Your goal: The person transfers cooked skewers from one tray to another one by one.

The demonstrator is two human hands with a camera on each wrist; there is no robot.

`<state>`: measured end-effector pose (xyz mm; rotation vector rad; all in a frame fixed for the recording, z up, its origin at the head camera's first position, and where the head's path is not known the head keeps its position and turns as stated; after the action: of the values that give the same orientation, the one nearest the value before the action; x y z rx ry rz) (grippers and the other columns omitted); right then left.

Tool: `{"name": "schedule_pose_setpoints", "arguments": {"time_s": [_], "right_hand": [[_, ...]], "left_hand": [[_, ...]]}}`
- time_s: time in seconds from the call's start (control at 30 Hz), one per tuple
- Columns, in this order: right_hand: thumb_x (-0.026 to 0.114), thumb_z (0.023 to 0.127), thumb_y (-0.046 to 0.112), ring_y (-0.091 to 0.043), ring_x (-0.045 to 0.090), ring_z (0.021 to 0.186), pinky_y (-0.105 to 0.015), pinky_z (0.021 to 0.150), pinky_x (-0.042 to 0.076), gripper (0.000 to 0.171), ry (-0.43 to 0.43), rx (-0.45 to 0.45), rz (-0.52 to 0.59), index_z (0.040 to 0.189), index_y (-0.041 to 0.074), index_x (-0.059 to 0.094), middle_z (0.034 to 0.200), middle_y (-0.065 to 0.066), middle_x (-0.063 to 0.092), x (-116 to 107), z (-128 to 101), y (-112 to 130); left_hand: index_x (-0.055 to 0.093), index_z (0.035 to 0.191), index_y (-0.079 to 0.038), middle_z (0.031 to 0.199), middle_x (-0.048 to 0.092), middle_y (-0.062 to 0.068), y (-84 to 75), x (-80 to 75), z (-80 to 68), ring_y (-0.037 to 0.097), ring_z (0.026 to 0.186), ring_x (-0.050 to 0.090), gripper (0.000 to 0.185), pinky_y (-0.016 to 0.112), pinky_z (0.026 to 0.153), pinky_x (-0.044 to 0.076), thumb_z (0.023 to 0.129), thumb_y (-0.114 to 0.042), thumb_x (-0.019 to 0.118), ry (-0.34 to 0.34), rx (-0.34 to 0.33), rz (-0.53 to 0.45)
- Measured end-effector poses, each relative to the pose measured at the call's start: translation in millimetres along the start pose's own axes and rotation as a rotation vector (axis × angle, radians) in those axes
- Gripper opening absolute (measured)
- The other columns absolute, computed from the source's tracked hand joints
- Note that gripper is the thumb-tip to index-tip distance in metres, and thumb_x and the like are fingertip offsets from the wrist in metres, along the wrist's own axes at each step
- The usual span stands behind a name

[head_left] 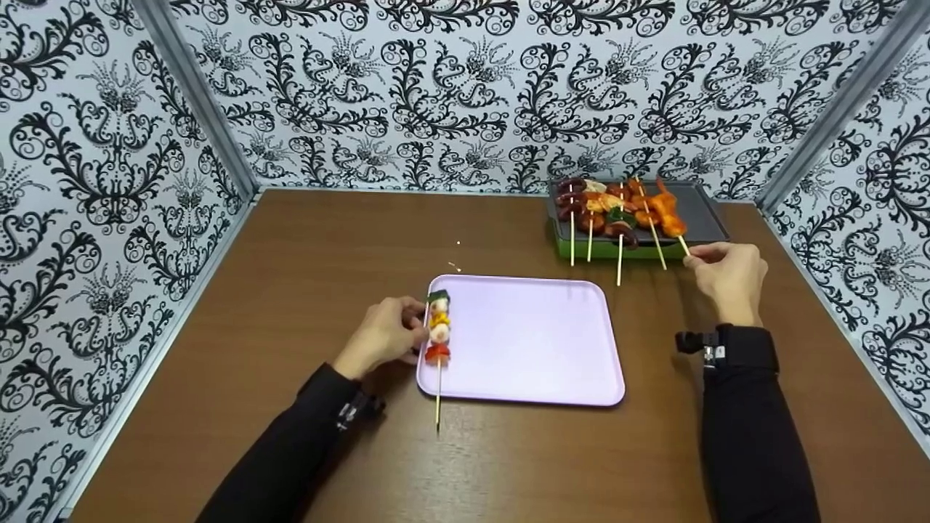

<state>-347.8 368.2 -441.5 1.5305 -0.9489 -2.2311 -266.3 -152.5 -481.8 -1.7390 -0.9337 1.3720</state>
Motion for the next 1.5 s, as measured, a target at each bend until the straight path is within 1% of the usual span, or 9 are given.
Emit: {"name": "schedule_pose_setpoints", "arguments": {"time_s": [0.2, 0.37, 0.47, 0.53, 0.77, 0.9, 1.13, 1.33, 1.5], "right_hand": [[0.08, 0.093, 0.025, -0.033, 0.068, 0.103, -0.046, 0.1, 0.051, 0.025, 0.02, 0.036, 0.012, 0.112, 0.01, 0.082, 0.099, -0.006, 0.08, -0.8, -0.9, 0.4], [0.081, 0.092, 0.031, -0.01, 0.073, 0.08, -0.023, 0.077, 0.056, 0.029, 0.077, 0.101, 0.041, 0.113, 0.011, 0.082, 0.085, 0.008, 0.079, -2.5, -1.9, 2.0], [0.08, 0.093, 0.034, -0.007, 0.074, 0.074, -0.015, 0.062, 0.054, 0.032, 0.117, 0.118, 0.059, 0.113, 0.009, 0.082, 0.082, 0.009, 0.078, -4.2, -2.1, 1.6], [0.079, 0.094, 0.034, -0.009, 0.075, 0.072, -0.015, 0.058, 0.054, 0.034, 0.146, 0.122, 0.075, 0.115, 0.007, 0.081, 0.08, 0.008, 0.078, -4.9, -1.7, 0.6], [0.077, 0.096, 0.025, -0.009, 0.075, 0.073, -0.015, 0.06, 0.059, 0.038, 0.216, 0.166, 0.205, 0.122, -0.002, 0.075, 0.077, 0.007, 0.077, -2.6, 0.4, 1.9], [0.076, 0.096, 0.022, -0.009, 0.075, 0.071, -0.015, 0.059, 0.058, 0.037, 0.2, 0.184, 0.249, 0.121, -0.004, 0.074, 0.075, 0.008, 0.076, -0.6, 1.1, 2.9], [0.077, 0.095, 0.017, -0.009, 0.074, 0.068, -0.025, 0.068, 0.066, 0.036, 0.187, 0.242, 0.343, 0.122, -0.007, 0.073, 0.073, 0.008, 0.074, 2.8, 2.4, 1.8], [0.077, 0.094, 0.016, -0.007, 0.072, 0.063, -0.02, 0.06, 0.063, 0.035, 0.154, 0.273, 0.391, 0.122, -0.006, 0.073, 0.075, 0.004, 0.077, 0.7, 1.5, 3.0], [0.076, 0.095, 0.021, -0.004, 0.072, 0.065, -0.017, 0.057, 0.059, 0.038, 0.153, 0.259, 0.351, 0.124, -0.003, 0.074, 0.072, 0.009, 0.075, -1.8, -0.1, 9.8]], "left_hand": [[0.066, 0.132, -0.001, 0.094, 0.065, 0.014, 0.2, 1.3, 0.5, 0.025, 0.073, 0.071, 0.043, 0.037, 0.054, 0.067, 0.09, 0.005, 0.072, 0.009, -0.001, -0.003], [0.067, 0.13, -0.001, 0.093, 0.065, 0.014, 0.6, 1.1, 0.4, 0.025, 0.071, 0.071, 0.042, 0.038, 0.054, 0.067, 0.089, 0.004, 0.072, 0.005, 0.006, -0.006], [0.067, 0.129, -0.001, 0.093, 0.066, 0.014, 0.7, 0.9, 0.6, 0.024, 0.071, 0.071, 0.041, 0.038, 0.054, 0.067, 0.088, 0.004, 0.071, 0.0, 0.006, -0.01], [0.067, 0.129, -0.001, 0.094, 0.066, 0.014, 0.0, 0.7, 0.2, 0.024, 0.071, 0.072, 0.041, 0.038, 0.054, 0.067, 0.089, 0.003, 0.071, 0.0, 0.004, -0.015], [0.066, 0.13, -0.001, 0.095, 0.065, 0.015, -0.7, -0.3, -1.0, 0.025, 0.072, 0.072, 0.041, 0.038, 0.054, 0.067, 0.089, 0.003, 0.073, 0.003, 0.007, -0.016], [0.066, 0.131, 0.0, 0.095, 0.065, 0.015, -0.7, -0.7, -0.8, 0.025, 0.072, 0.072, 0.042, 0.038, 0.054, 0.067, 0.089, 0.002, 0.073, 0.007, 0.009, -0.012], [0.066, 0.132, 0.0, 0.095, 0.065, 0.015, -1.0, 0.9, -1.1, 0.025, 0.072, 0.072, 0.044, 0.038, 0.055, 0.067, 0.089, 0.003, 0.073, 0.013, 0.0, -0.012], [0.065, 0.133, 0.0, 0.095, 0.066, 0.015, -0.4, 1.9, -0.6, 0.025, 0.07, 0.072, 0.043, 0.038, 0.054, 0.067, 0.09, 0.002, 0.073, 0.017, 0.002, -0.006], [0.066, 0.132, -0.001, 0.094, 0.066, 0.014, 1.2, 1.5, 0.0, 0.025, 0.068, 0.073, 0.042, 0.037, 0.053, 0.066, 0.09, 0.002, 0.073, 0.002, 0.001, -0.008]]}}
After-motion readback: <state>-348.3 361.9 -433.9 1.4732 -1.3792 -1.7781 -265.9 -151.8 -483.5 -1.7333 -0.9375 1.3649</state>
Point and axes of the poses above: each hand's wrist, its own z-axis towards the middle knuckle, its own x-axis out of the palm, y = z × x, the point moved 1 cm from there along z, towards the middle knuckle
